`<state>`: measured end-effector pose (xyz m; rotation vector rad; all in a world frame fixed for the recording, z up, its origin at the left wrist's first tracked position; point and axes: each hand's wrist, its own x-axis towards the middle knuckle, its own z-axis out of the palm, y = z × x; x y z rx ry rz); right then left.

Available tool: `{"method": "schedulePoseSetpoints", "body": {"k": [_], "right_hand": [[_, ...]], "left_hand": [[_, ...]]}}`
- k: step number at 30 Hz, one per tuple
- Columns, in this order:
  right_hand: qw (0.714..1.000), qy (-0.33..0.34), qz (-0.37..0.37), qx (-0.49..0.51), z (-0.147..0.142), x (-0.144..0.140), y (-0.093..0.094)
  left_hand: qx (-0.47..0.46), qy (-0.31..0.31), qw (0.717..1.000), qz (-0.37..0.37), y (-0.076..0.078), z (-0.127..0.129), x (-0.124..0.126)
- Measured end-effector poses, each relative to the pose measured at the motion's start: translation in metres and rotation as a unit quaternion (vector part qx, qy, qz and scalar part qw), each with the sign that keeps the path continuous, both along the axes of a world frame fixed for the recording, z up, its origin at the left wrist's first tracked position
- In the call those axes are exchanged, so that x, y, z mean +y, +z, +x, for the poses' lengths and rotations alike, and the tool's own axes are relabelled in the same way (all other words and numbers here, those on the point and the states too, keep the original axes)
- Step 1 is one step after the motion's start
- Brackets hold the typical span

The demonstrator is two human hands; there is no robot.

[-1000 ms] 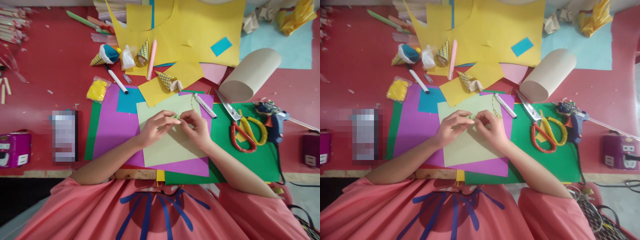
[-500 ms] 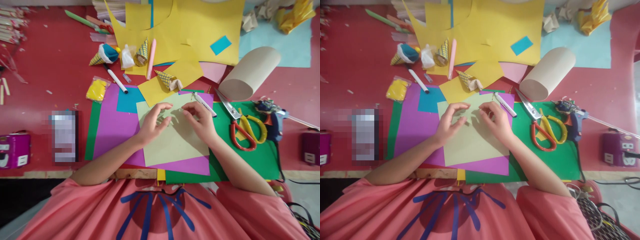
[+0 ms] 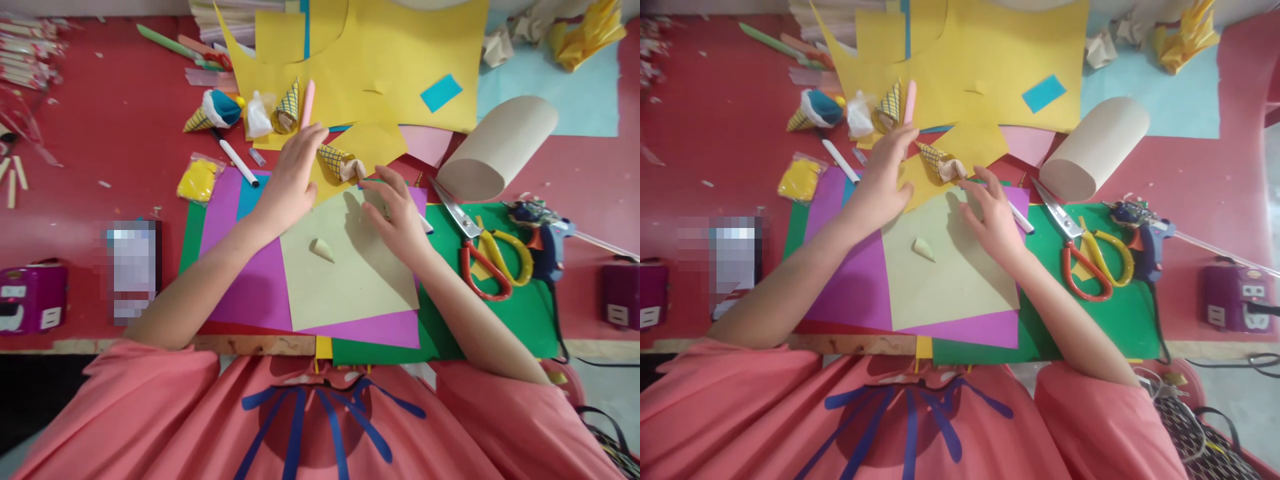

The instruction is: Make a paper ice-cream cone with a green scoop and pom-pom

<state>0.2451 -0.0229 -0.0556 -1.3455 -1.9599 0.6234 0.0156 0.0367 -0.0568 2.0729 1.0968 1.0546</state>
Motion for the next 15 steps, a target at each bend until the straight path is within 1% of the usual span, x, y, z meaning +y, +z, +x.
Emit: {"method": "schedulePoseSetpoints", "body": {"k": [2,4,5,7,8,10,13,15], "right_hand": [[1.000,0.000,0.002,-0.021,-0.004,0.003,-0.006],[1.000,0.004,0.008,-0.030,-0.006,0.005,-0.010],[0.999,0.008,0.012,-0.030,-0.007,0.006,-0.011],[1.000,0.016,0.014,-0.022,-0.008,0.006,-0.008],[1.000,0.020,0.016,-0.014,-0.008,0.006,-0.005],[0.999,0.025,0.028,0.001,-0.007,0.003,0.004],[0.998,0.031,0.062,0.010,-0.006,-0.009,0.018],[0.996,0.041,0.080,0.016,-0.007,-0.019,0.024]], "left_hand": [[0.013,0.005,1.000,0.006,-0.013,0.001,0.025],[0.036,-0.007,0.999,0.005,-0.020,0.003,0.044],[0.057,-0.016,0.998,0.000,-0.020,0.005,0.050],[0.090,-0.028,0.996,-0.011,-0.015,0.009,0.054],[0.095,-0.029,0.995,-0.016,-0.011,0.012,0.052],[0.080,-0.024,0.996,-0.021,-0.002,0.016,0.039],[0.047,-0.023,0.998,-0.041,0.008,0.019,0.005],[0.048,-0.035,0.996,-0.067,0.011,0.019,-0.020]]}}
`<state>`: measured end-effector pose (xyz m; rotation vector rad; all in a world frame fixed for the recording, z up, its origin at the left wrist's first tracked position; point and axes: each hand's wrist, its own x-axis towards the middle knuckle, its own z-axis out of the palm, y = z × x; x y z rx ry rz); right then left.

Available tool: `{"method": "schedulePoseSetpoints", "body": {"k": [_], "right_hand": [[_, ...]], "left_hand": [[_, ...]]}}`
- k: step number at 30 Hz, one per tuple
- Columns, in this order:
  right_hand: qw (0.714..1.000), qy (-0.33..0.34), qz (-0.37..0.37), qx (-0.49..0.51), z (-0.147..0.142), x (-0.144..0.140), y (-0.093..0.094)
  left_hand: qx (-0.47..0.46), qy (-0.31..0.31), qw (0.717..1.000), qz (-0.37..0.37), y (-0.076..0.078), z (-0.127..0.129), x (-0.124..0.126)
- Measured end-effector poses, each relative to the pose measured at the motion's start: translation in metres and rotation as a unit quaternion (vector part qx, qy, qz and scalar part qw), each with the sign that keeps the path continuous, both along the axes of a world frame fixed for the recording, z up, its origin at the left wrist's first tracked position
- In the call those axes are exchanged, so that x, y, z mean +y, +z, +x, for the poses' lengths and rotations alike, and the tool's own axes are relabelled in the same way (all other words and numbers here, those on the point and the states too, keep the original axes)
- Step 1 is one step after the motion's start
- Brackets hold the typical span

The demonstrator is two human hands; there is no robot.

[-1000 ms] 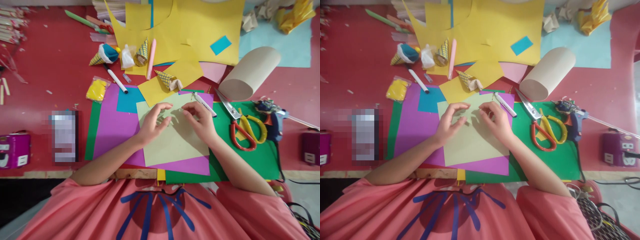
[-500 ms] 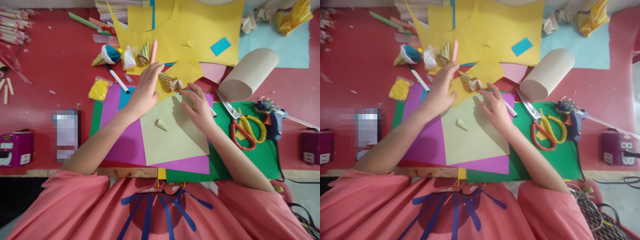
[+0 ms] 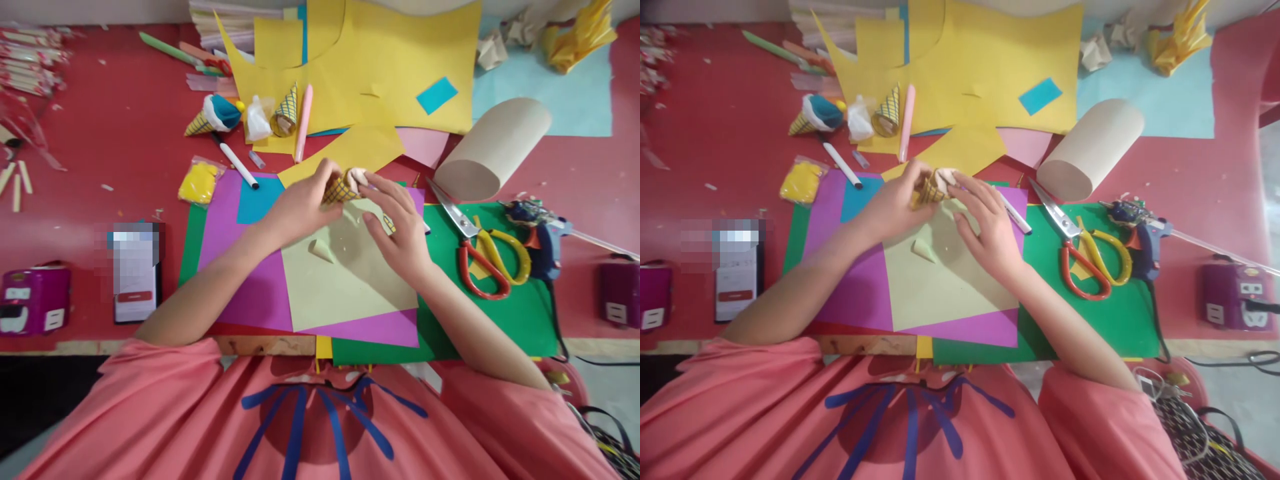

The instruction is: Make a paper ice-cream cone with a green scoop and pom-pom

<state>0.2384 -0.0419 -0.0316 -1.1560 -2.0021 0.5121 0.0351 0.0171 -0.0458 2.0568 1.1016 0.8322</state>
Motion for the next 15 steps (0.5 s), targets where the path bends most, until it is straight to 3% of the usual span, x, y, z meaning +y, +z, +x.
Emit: {"method": "schedulePoseSetpoints", "body": {"k": [4,10,15], "right_hand": [[0.999,0.042,0.012,0.016,-0.005,-0.018,-0.002],[0.997,0.074,0.013,-0.008,-0.012,-0.026,-0.009],[0.995,0.083,0.030,-0.044,-0.017,-0.031,-0.008]], "left_hand": [[0.006,0.002,1.000,-0.024,-0.004,-0.003,-0.031],[0.017,0.054,0.998,-0.029,-0.021,-0.004,-0.036],[0.026,0.105,0.994,-0.009,-0.024,-0.003,-0.043]]}}
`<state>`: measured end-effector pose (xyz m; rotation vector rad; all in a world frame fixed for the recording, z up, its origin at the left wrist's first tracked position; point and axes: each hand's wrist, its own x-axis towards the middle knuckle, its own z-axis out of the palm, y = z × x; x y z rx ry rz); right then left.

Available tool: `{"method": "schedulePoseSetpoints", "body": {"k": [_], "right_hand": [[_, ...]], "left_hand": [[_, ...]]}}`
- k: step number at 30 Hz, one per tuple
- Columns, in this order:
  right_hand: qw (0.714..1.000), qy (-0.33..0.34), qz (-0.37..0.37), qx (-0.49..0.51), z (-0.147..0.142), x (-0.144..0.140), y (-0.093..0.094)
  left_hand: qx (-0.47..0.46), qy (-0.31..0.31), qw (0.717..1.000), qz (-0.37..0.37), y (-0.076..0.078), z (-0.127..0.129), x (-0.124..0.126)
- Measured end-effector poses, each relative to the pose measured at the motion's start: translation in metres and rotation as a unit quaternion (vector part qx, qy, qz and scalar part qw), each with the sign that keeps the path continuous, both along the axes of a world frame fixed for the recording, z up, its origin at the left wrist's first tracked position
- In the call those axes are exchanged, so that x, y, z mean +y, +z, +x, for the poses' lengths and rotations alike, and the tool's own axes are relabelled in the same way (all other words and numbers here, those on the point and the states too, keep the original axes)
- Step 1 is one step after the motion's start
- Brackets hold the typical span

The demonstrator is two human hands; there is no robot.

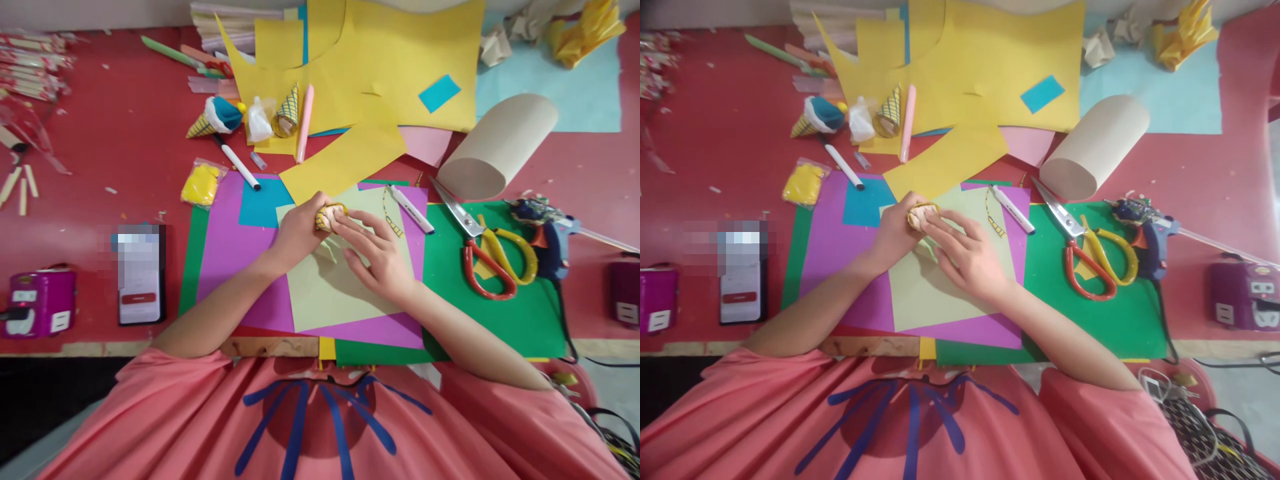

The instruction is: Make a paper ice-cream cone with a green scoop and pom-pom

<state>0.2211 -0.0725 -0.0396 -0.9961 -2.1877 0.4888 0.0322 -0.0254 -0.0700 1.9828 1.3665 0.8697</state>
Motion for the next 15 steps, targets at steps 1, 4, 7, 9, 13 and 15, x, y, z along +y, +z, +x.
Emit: {"method": "schedulePoseSetpoints", "body": {"k": [1,4,7,9,13,15], "right_hand": [[1.000,-0.003,0.008,-0.009,-0.001,-0.001,0.000],[0.999,-0.019,0.023,-0.035,-0.002,-0.002,0.000],[0.998,-0.028,0.031,-0.051,-0.002,-0.001,-0.001],[0.997,-0.031,0.034,-0.054,-0.001,0.001,-0.002],[0.997,-0.043,0.067,-0.011,0.004,0.006,-0.005],[0.994,-0.052,0.090,0.014,0.007,0.007,-0.006]], "left_hand": [[0.010,0.004,1.000,0.007,0.000,0.000,-0.001],[0.050,-0.003,0.998,0.027,0.002,0.000,-0.003],[0.081,-0.015,0.996,0.037,0.004,0.001,-0.003],[0.093,-0.018,0.995,0.040,0.005,0.002,-0.002],[0.069,-0.092,0.991,0.063,0.011,0.005,-0.002],[0.043,-0.150,0.985,0.071,0.014,0.005,-0.002]]}}
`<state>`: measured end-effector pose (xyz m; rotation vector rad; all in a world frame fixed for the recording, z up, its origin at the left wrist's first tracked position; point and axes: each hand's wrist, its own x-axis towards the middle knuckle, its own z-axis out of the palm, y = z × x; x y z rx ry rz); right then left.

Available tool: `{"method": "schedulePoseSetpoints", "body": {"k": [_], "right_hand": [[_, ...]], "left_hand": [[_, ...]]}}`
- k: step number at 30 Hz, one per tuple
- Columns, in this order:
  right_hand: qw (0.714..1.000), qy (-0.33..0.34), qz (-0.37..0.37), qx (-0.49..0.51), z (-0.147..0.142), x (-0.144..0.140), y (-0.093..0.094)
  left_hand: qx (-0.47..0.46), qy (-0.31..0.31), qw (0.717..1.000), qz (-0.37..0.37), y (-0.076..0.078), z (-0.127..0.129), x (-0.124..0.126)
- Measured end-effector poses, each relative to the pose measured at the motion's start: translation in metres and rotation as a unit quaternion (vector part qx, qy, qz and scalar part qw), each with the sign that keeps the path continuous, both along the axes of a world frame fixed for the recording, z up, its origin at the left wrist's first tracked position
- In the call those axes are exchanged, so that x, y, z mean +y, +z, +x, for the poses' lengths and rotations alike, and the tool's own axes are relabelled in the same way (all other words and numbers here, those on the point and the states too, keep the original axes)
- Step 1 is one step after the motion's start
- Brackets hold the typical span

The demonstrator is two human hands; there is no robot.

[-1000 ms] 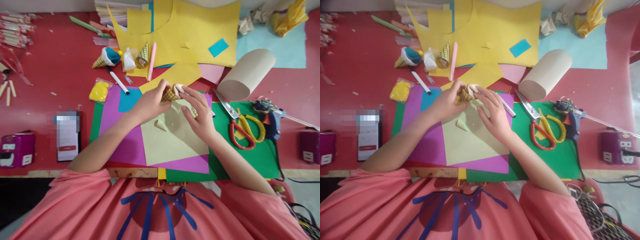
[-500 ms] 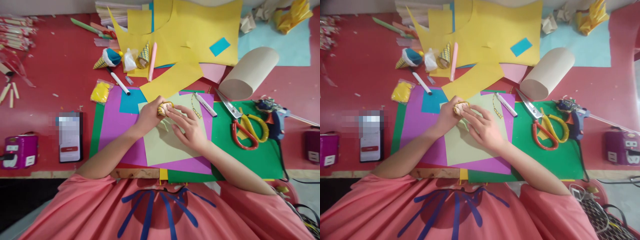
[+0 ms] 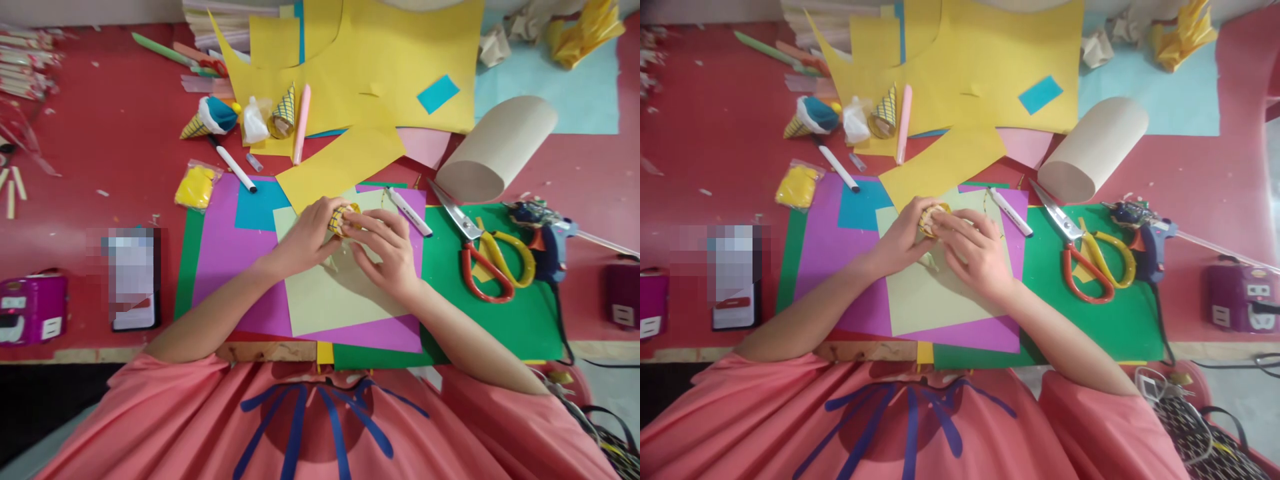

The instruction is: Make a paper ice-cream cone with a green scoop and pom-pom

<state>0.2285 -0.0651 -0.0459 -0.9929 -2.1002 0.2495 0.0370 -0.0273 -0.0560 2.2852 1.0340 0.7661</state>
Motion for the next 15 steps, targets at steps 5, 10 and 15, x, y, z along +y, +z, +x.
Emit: {"method": "schedulePoseSetpoints", "body": {"k": [5,10,15], "right_hand": [[1.000,-0.019,0.017,-0.005,0.002,-0.004,0.000],[0.999,0.015,0.002,-0.043,-0.005,-0.011,0.004],[0.998,0.025,-0.033,-0.050,-0.010,-0.015,0.008]], "left_hand": [[-0.025,-0.021,0.998,-0.049,0.000,-0.004,0.001],[-0.016,0.068,0.993,-0.098,0.000,-0.005,-0.003],[-0.033,0.065,0.996,-0.055,0.006,-0.002,-0.004]]}}
